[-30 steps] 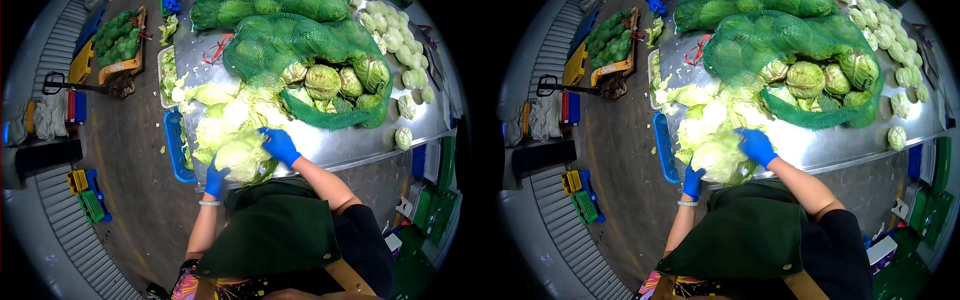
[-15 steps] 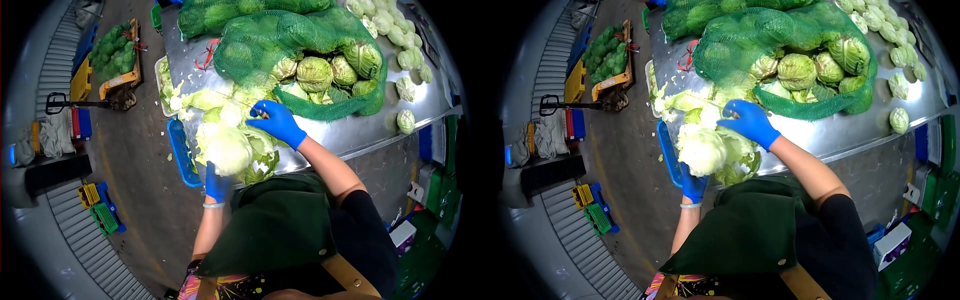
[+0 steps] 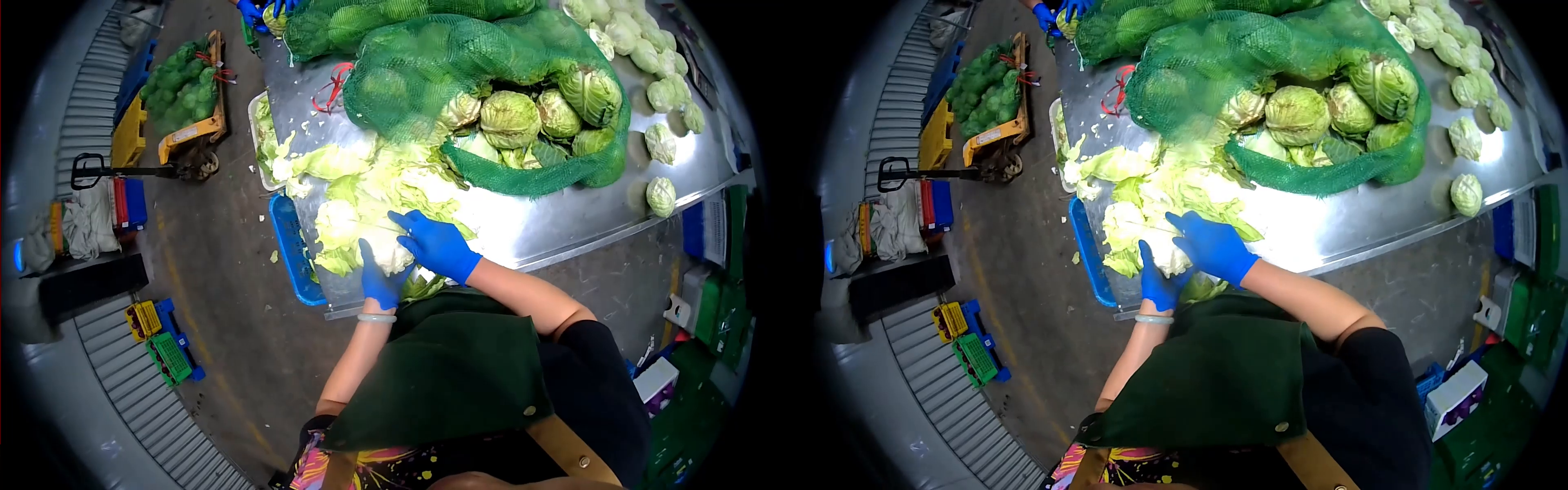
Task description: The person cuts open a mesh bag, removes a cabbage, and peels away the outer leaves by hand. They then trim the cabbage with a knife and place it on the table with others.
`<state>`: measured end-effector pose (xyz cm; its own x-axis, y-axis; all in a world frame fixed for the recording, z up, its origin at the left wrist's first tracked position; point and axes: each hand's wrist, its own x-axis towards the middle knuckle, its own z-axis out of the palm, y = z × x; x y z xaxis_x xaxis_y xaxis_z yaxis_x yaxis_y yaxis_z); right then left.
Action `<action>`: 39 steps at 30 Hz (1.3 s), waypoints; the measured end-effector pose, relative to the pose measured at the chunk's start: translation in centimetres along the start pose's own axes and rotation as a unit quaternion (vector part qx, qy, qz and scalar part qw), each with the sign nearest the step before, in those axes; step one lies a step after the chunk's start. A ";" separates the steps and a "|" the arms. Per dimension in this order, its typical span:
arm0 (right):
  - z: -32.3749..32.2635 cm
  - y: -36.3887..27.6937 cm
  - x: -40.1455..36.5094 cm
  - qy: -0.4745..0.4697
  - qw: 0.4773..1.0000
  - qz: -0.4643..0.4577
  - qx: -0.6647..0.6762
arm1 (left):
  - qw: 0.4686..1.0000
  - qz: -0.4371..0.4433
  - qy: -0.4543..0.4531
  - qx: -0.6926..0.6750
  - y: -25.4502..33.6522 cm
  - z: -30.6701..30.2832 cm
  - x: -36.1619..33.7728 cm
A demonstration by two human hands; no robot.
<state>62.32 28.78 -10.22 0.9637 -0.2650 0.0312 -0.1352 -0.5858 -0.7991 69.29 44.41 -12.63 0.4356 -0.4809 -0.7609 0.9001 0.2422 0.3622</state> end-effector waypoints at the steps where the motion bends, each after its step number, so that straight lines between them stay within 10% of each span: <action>1: 0.5 -0.1 0.0 -0.011 0.999 0.013 -0.035 | 1.000 0.003 0.014 -0.012 -0.5 -0.5 0.7; 7: 3.1 2.1 1.2 -0.007 0.995 0.011 -0.103 | 0.997 0.039 0.066 0.016 -0.9 0.0 1.1; 10: 2.1 6.9 4.7 0.044 0.969 0.241 -0.043 | 0.994 0.069 0.077 0.020 -1.9 0.3 0.3; 18: 2.9 7.3 3.1 -0.004 0.984 0.135 0.120 | 0.999 0.041 -0.016 -0.032 -0.5 -2.8 -1.9; 22: -2.1 7.6 4.7 0.164 0.961 0.169 0.144 | 0.984 0.055 -0.096 -0.141 1.2 -3.8 -4.8; 28: -6.3 -5.6 2.7 0.008 0.962 -0.053 0.266 | 0.983 0.157 -0.095 0.015 3.2 -0.5 -5.3; 29: -6.8 -6.6 2.3 0.013 0.962 -0.053 0.266 | 0.909 0.241 -0.085 0.329 3.7 0.0 -5.8; 32: -7.1 -8.0 1.4 0.028 0.921 -0.036 0.386 | 0.790 0.260 -0.082 0.549 5.9 -0.8 -5.9; 33: -6.7 -7.9 1.2 0.052 0.902 -0.044 0.426 | 0.935 0.204 -0.141 0.255 6.7 0.6 -6.8; 36: -5.8 -6.0 0.7 0.057 0.861 0.025 0.505 | 0.982 0.131 -0.115 0.069 6.6 2.9 -6.0; 39: -5.3 -1.5 0.8 0.119 0.794 0.050 0.595 | 0.742 0.309 -0.034 0.593 4.3 1.6 -4.3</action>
<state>62.05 25.37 -5.82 0.8718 -0.4850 -0.0693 0.2405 0.5470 -0.8019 71.26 46.14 -6.92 0.7322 -0.6385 -0.2373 -0.1149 -0.4591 0.8809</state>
